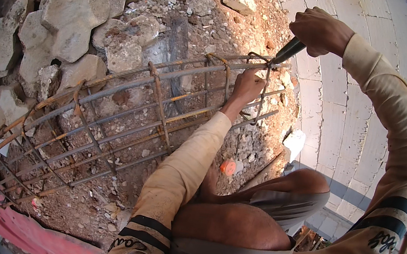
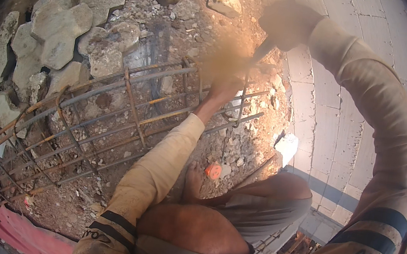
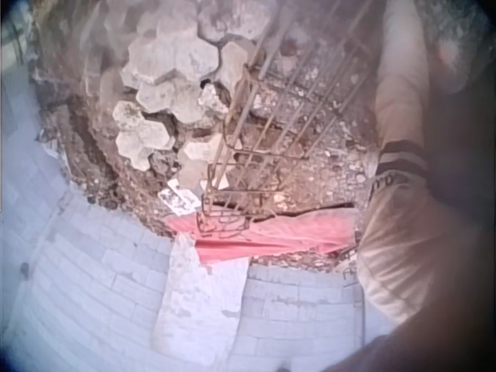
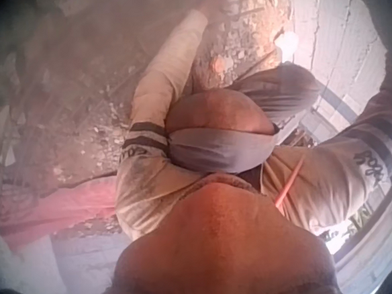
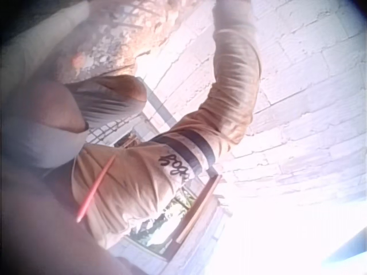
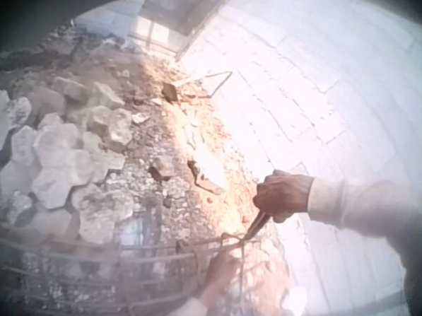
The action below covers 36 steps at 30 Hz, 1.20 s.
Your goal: The person sits on the ground and uses a tape measure to check dimensions of a rebar cage. They then use pliers to twist wire ties around the intersections of the rebar rods to secure the cage structure.
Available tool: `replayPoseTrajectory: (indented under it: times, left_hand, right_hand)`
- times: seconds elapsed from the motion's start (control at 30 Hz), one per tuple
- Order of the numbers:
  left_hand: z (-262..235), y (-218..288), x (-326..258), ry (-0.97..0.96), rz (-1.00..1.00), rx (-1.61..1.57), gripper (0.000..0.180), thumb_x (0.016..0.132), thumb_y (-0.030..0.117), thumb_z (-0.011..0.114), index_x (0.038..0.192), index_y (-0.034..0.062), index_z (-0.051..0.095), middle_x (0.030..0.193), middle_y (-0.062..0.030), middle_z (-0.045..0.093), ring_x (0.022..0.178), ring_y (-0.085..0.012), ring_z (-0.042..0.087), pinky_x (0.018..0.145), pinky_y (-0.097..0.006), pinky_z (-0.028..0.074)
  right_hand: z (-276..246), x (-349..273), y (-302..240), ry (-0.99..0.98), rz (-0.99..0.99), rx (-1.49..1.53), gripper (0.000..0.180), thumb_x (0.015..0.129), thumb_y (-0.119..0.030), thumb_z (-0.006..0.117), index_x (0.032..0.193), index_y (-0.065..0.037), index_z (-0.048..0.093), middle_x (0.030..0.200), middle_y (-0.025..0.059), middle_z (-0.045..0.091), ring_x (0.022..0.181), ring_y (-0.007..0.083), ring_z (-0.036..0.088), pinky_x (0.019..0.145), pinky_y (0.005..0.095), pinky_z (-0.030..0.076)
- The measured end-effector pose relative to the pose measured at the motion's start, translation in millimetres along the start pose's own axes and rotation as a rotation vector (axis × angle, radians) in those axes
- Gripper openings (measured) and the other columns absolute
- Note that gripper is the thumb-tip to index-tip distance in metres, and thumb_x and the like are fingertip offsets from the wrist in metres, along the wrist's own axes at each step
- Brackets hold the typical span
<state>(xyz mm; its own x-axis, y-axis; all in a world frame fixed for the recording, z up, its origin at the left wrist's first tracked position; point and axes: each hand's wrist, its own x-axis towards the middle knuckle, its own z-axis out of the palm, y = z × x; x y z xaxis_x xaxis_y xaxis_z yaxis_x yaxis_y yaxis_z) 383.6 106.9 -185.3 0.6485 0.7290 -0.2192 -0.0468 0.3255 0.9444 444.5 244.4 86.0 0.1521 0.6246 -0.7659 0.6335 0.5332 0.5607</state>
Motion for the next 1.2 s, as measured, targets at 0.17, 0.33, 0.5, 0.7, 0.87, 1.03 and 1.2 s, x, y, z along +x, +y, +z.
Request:
replayPoseTrajectory:
  times: [0.17, 0.33, 0.5, 0.7, 0.87, 1.03, 1.2]
  left_hand:
    - [-2.4, 1.6, 3.2, 0.038, 0.004, 0.046, 0.053, 0.091, 0.016, 0.071, 0.142, 0.0095, 0.064, 0.1, -0.0182, 0.079, 0.094, -0.0327, 0.077, 0.086, -0.042, 0.057]
    - [-3.8, 1.0, 6.5, 0.038, 0.027, 0.004, 0.052, 0.091, 0.016, 0.072, 0.141, 0.0045, 0.063, 0.101, -0.0198, 0.079, 0.098, -0.0321, 0.077, 0.089, -0.042, 0.058]
    - [1.7, 0.5, 1.5, -0.066, -0.017, 0.051, 0.055, 0.091, 0.015, 0.07, 0.144, 0.0046, 0.058, 0.108, -0.0232, 0.077, 0.104, -0.0404, 0.074, 0.094, -0.046, 0.057]
    - [-4.6, 19.7, -23.2, 0.204, 0.074, 0.307, 0.033, 0.092, 0.016, 0.068, 0.123, 0.0058, 0.066, 0.103, -0.0202, 0.077, 0.098, -0.0419, 0.073, 0.088, -0.05, 0.055]
    - [-23.8, 63.8, -54.6, 0.094, 0.215, 0.518, 0.02, 0.093, 0.018, 0.07, 0.108, 0.0049, 0.07, 0.101, -0.0169, 0.076, 0.099, -0.0389, 0.07, 0.087, -0.049, 0.053]
    - [-96.2, 120.3, -72.0, 0.374, 0.514, 0.716, 0.026, 0.095, 0.022, 0.071, 0.113, 0.003, 0.073, 0.107, -0.0172, 0.076, 0.1, -0.0389, 0.071, 0.089, -0.048, 0.053]
    - [-179.9, 104.4, -89.7, 0.536, 0.405, 1.006, 0.031, 0.1, 0.035, 0.067, 0.114, 0.0077, 0.074, 0.108, -0.0149, 0.076, 0.098, -0.0379, 0.07, 0.087, -0.047, 0.053]
  right_hand:
    - [54.5, -39.8, 16.0, 0.262, -0.009, 0.229, 0.04, 0.071, 0.001, 0.077, 0.109, -0.006, 0.065, 0.092, 0.0089, 0.068, 0.089, 0.0299, 0.067, 0.088, 0.0415, 0.051]
    - [140.6, -83.1, -8.3, 0.32, 0.195, 0.266, 0.042, 0.077, -0.001, 0.066, 0.116, -0.01, 0.055, 0.092, 0.0145, 0.068, 0.079, 0.0399, 0.067, 0.068, 0.051, 0.05]
    - [285.3, -121.6, -165.8, 0.129, 0.45, 1.086, 0.024, 0.093, -0.014, 0.062, 0.114, -0.005, 0.055, 0.093, 0.0265, 0.07, 0.09, 0.0488, 0.069, 0.08, 0.0604, 0.053]
    - [288.5, -131.2, -240.9, 0.204, 0.759, 1.596, 0.035, 0.095, -0.019, 0.07, 0.126, -0.008, 0.058, 0.096, 0.0225, 0.071, 0.09, 0.0367, 0.071, 0.082, 0.0449, 0.052]
    - [283.7, -135.9, -201.7, 0.478, 0.461, 1.816, 0.022, 0.093, -0.011, 0.075, 0.107, -0.009, 0.059, 0.083, 0.0009, 0.06, 0.078, 0.0161, 0.062, 0.07, 0.0332, 0.051]
    - [233.1, -145.4, -103.1, 0.182, 0.24, 1.927, 0.017, 0.093, -0.012, 0.076, 0.1, -0.01, 0.061, 0.081, -0.0054, 0.058, 0.073, 0.0062, 0.055, 0.064, 0.0254, 0.046]
    - [177.6, -132.3, -26.5, 0.464, 0.057, 1.073, 0.016, 0.095, -0.008, 0.073, 0.1, -0.009, 0.058, 0.089, 0.0026, 0.058, 0.09, 0.0218, 0.057, 0.085, 0.0402, 0.047]
